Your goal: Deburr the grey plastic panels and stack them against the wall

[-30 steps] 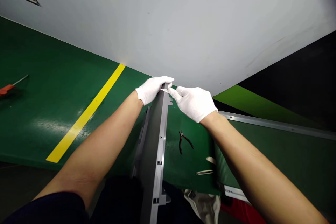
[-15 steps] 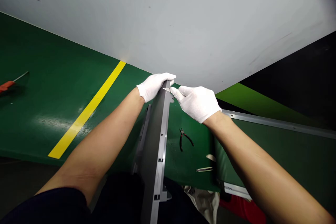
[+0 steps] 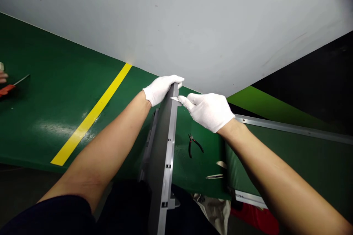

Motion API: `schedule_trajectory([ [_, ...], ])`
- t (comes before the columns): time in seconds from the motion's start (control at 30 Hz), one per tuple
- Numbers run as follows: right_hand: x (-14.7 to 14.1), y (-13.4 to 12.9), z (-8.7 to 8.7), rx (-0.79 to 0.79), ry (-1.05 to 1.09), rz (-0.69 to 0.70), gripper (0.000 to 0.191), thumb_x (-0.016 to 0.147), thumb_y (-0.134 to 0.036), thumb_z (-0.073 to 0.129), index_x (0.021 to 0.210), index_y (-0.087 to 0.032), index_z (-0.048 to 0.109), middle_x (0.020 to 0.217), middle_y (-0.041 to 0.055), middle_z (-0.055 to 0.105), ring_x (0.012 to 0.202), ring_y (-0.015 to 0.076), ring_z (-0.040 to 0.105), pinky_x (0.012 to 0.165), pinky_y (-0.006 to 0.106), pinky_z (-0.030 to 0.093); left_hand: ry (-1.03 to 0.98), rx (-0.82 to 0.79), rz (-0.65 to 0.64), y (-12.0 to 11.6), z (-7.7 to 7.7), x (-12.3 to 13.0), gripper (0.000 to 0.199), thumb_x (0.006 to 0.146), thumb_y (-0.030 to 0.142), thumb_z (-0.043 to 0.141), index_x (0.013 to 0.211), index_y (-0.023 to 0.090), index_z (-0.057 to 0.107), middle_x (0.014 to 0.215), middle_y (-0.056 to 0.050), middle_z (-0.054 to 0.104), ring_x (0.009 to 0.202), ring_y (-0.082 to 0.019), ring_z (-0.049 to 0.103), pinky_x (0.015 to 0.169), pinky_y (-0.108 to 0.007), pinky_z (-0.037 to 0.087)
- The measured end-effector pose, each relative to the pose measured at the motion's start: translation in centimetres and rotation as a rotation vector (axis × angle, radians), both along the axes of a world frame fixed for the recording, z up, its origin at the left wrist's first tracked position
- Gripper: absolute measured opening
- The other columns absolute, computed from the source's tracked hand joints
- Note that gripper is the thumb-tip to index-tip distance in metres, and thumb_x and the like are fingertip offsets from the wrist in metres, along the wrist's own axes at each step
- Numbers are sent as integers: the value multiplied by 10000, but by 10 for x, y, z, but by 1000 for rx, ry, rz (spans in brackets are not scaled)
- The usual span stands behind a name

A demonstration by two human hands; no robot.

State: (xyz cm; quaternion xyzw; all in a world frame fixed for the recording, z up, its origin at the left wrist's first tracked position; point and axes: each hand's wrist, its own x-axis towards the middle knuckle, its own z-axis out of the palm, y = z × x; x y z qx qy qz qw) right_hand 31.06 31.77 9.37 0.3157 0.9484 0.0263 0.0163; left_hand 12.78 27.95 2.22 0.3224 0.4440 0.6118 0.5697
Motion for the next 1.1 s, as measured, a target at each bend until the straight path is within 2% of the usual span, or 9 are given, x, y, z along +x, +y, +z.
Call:
schedule_trajectory([
  [0.1, 5, 1, -7, -66, 98, 6, 659, 1025, -747, 306, 732, -244, 617, 567, -19, 522, 519, 152, 404, 553, 305, 254, -21, -30, 2, -2, 4, 0, 300, 858, 408, 692, 709, 208, 525, 658, 13, 488, 582, -114, 447, 568, -272, 462],
  [0.3, 11, -4, -15, -398, 528, -132, 602, 1047, -660, 408, 643, -227, 519, 604, -24, 516, 590, 132, 460, 603, 299, 365, -89, -52, -68, -3, 7, 1, 306, 863, 424, 701, 721, 209, 536, 650, 11, 476, 596, -142, 503, 640, -362, 534],
  [0.5, 20, -17, -22, -789, 811, -369, 543, 1022, -660, 468, 736, -223, 618, 518, -44, 476, 459, 113, 387, 476, 281, 346, 196, 127, -39, -13, -5, -2, 192, 836, 366, 743, 895, 196, 678, 861, -16, 589, 781, -148, 557, 731, -302, 490],
  [0.63, 37, -30, -33, -1114, 991, -463, 446, 934, -653, 641, 836, -218, 637, 546, -72, 476, 408, 85, 322, 384, 250, 271, 158, 87, -225, -25, -3, -15, 540, 747, 313, 838, 1237, 248, 621, 968, -13, 615, 845, -157, 614, 815, -329, 515],
  [0.7, 48, -43, -37, -1235, 999, -509, 425, 879, -621, 736, 825, -215, 622, 548, -81, 476, 410, 73, 330, 377, 231, 259, 183, 88, -261, -26, -1, -21, 572, 722, 305, 849, 1246, 249, 627, 971, -14, 630, 859, -160, 616, 828, -326, 507],
  [0.83, 67, -85, -49, -1437, 977, -669, 543, 763, -594, 864, 658, -217, 487, 487, -96, 428, 377, 43, 275, 353, 205, 182, 368, 99, -17, -12, 1, -19, 192, 767, 341, 750, 765, 176, 653, 778, 1, 581, 729, -131, 521, 728, -283, 457],
  [0.97, 86, -132, -65, -1653, 992, -774, 629, 785, -731, 768, 555, -195, 533, 356, -97, 289, 313, 39, 193, 316, 217, 118, 154, -95, 259, 1, 7, -15, 332, 737, 368, 680, 572, 211, 439, 550, 45, 408, 500, -111, 391, 509, -276, 389],
  [1.03, 98, -147, -70, -1684, 1085, -784, 608, 841, -750, 700, 686, -165, 641, 378, -69, 395, 301, 36, 199, 317, 210, 116, 37, -202, 348, 1, 14, -24, 304, 700, 357, 682, 576, 217, 442, 509, 58, 388, 441, -108, 377, 449, -273, 378],
  [1.1, 112, -156, -71, -1639, 1191, -790, 586, 874, -737, 674, 903, -153, 709, 608, 24, 670, 300, 20, 253, 318, 205, 125, 14, -240, 451, -4, 24, -39, 267, 668, 331, 688, 583, 212, 465, 492, 63, 403, 416, -105, 373, 419, -272, 387],
])
